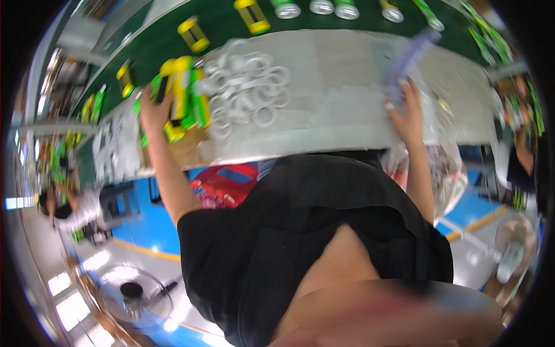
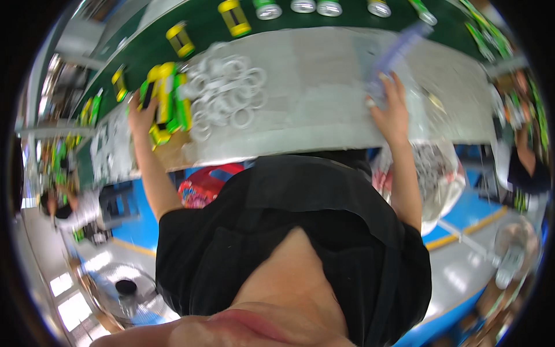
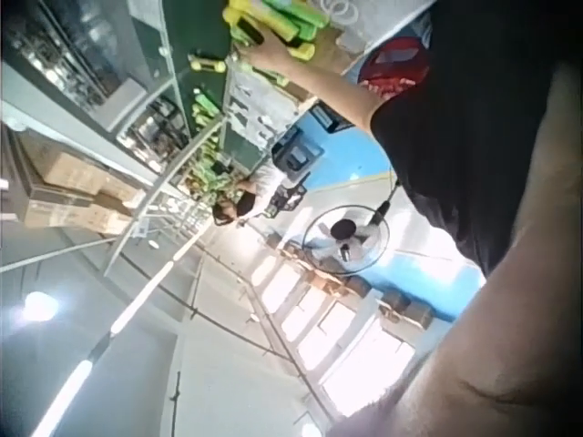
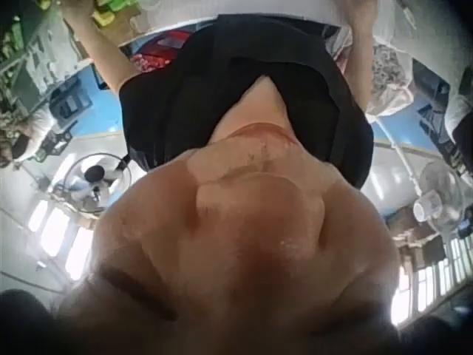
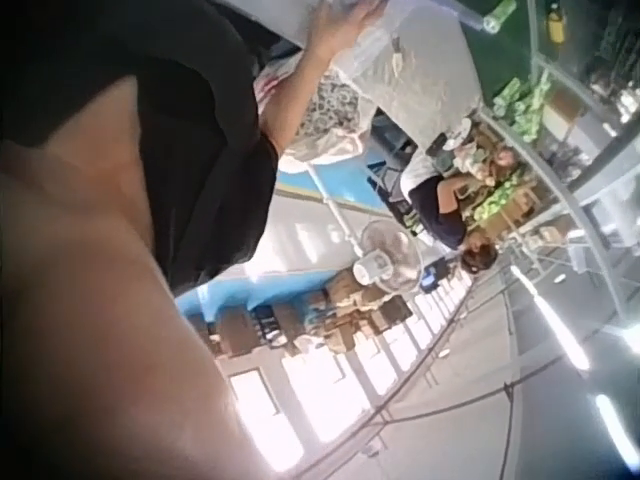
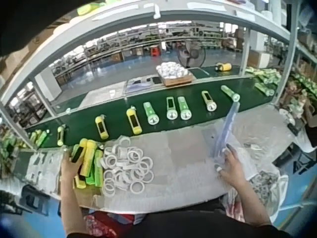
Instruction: Manual assembly of flashlight components including housings, reflectors, and rings on a factory assembly line.
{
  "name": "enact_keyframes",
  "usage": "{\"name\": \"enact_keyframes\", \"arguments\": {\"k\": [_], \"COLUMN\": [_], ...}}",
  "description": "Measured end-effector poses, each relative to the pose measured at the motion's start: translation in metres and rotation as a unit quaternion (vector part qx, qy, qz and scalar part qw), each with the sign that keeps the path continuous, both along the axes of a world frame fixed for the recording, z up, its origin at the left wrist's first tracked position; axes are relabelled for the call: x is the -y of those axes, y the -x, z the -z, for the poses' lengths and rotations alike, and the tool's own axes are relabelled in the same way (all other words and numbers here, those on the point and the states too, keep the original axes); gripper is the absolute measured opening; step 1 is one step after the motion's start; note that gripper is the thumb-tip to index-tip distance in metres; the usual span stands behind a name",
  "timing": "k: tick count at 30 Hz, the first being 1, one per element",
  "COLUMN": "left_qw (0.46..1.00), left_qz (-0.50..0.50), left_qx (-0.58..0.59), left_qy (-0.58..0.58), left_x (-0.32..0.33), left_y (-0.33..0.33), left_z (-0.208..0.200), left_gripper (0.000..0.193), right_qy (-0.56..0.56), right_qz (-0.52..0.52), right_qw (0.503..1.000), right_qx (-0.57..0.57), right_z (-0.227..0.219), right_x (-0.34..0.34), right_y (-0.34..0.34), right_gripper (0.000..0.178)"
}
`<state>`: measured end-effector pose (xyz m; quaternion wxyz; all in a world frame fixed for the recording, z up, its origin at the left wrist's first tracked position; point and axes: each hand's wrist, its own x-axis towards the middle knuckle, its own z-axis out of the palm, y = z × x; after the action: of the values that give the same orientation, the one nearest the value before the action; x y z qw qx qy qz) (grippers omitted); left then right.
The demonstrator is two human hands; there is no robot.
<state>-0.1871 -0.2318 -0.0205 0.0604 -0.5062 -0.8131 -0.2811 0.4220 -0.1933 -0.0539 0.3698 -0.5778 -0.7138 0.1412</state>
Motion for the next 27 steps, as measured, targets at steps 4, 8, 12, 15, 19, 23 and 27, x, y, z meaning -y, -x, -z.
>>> {"name": "enact_keyframes", "arguments": {"k": [4, 8, 12, 15, 19, 23, 27], "left_qw": [0.992, 0.979, 0.960, 0.907, 0.809, 0.806, 0.840], "left_qz": [0.056, 0.052, 0.177, 0.362, 0.561, 0.575, 0.537], "left_qx": [-0.032, -0.080, -0.027, 0.087, 0.158, 0.132, 0.057], "left_qy": [-0.105, -0.180, -0.215, -0.196, -0.078, -0.051, -0.049], "left_x": [0.000, 0.000, -0.017, -0.040, -0.068, -0.082, -0.103], "left_y": [-0.006, -0.058, -0.153, -0.253, -0.381, -0.468, -0.489], "left_z": [0.003, -0.022, -0.041, -0.037, -0.016, 0.012, 0.034], "left_gripper": [0.048, 0.043, 0.036, 0.035, 0.050, 0.061, 0.060], "right_qy": [-0.031, -0.091, -0.054, 0.002, -0.031, -0.041, -0.060], "right_qz": [0.044, 0.135, 0.218, 0.151, 0.147, 0.246, 0.243], "right_qw": [0.998, 0.984, 0.944, 0.980, 0.977, 0.941, 0.943], "right_qx": [-0.022, 0.078, 0.240, 0.126, 0.148, 0.228, 0.219], "right_z": [-0.006, -0.001, 0.017, 0.031, 0.031, 0.032, 0.013], "right_x": [-0.007, -0.021, -0.032, -0.040, -0.054, -0.069, -0.095], "right_y": [-0.031, -0.089, -0.150, -0.188, -0.218, -0.260, -0.254], "right_gripper": [0.055, 0.050, 0.047, 0.040, 0.032, 0.032, 0.035]}}
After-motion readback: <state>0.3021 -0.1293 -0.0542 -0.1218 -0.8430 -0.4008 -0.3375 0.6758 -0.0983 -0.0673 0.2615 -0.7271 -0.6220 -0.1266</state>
